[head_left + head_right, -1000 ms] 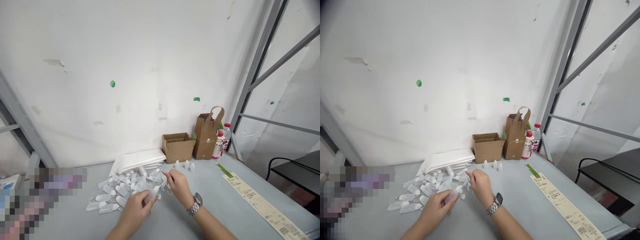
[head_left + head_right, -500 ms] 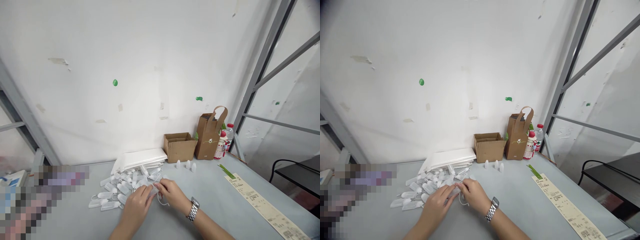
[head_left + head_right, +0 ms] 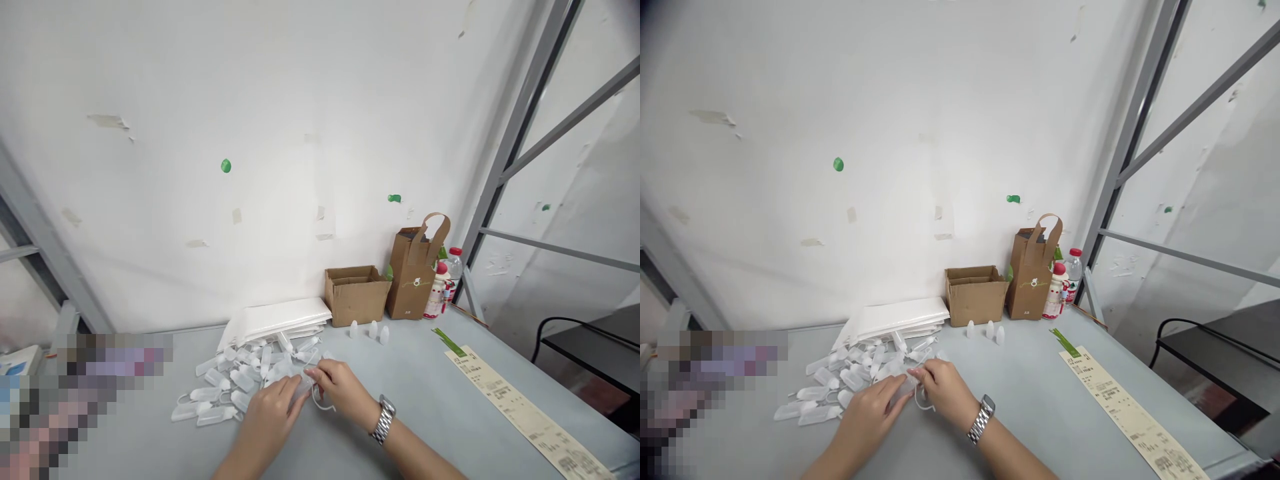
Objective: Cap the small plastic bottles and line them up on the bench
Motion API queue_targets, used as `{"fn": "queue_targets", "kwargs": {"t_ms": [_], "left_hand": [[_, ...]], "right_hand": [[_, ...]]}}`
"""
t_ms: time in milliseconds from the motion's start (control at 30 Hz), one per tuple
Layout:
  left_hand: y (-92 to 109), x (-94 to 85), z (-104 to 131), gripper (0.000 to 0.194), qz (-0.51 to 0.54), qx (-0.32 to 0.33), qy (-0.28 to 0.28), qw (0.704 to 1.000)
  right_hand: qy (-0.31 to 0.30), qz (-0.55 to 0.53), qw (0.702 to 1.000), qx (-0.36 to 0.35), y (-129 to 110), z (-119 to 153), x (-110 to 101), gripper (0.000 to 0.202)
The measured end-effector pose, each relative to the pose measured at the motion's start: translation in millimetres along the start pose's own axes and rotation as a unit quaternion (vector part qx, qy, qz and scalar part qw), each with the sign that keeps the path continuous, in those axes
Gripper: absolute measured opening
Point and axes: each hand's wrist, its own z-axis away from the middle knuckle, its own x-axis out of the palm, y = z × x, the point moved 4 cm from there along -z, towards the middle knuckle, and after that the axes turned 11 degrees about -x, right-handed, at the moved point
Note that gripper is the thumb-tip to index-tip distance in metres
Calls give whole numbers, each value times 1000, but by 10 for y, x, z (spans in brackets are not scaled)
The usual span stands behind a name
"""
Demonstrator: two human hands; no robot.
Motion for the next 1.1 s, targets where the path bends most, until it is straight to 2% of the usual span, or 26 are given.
{"fn": "queue_targets", "kwargs": {"t_ms": [67, 200, 300, 367, 433, 533, 667, 833, 1033, 1100], "left_hand": [[8, 3, -1, 26, 10, -9, -16, 1000], [22, -29, -17, 24, 49, -41, -37, 997], [25, -36, -18, 24, 51, -45, -31, 997], [23, -27, -12, 25, 47, -42, -29, 998], [18, -16, -5, 25, 47, -40, -32, 998], [8, -5, 1, 25, 49, -41, -36, 997], [4, 6, 0, 25, 50, -41, -37, 997], [3, 11, -4, 25, 87, -52, -55, 993], [11, 10, -3, 25, 80, -65, -73, 992], [18, -3, -6, 26, 87, -72, -74, 991]], "right_hand": [[-11, -10, 1000, -3, -8, -4, -9, 35], [8, -56, 997, -43, -71, -16, -76, 14], [20, -75, 997, 4, -37, -22, -91, 27], [6, -83, 996, 32, -12, -24, -82, 35], [-6, -99, 995, 18, -25, -30, -83, 30], [17, -106, 994, -14, -52, -36, -121, 22], [4, -108, 994, 30, -13, -28, -107, 31], [19, -85, 996, -17, -63, -38, -150, 15], [11, -103, 994, 19, -39, -34, -117, 20], [27, -108, 994, 19, -18, -46, -154, 18]]}}
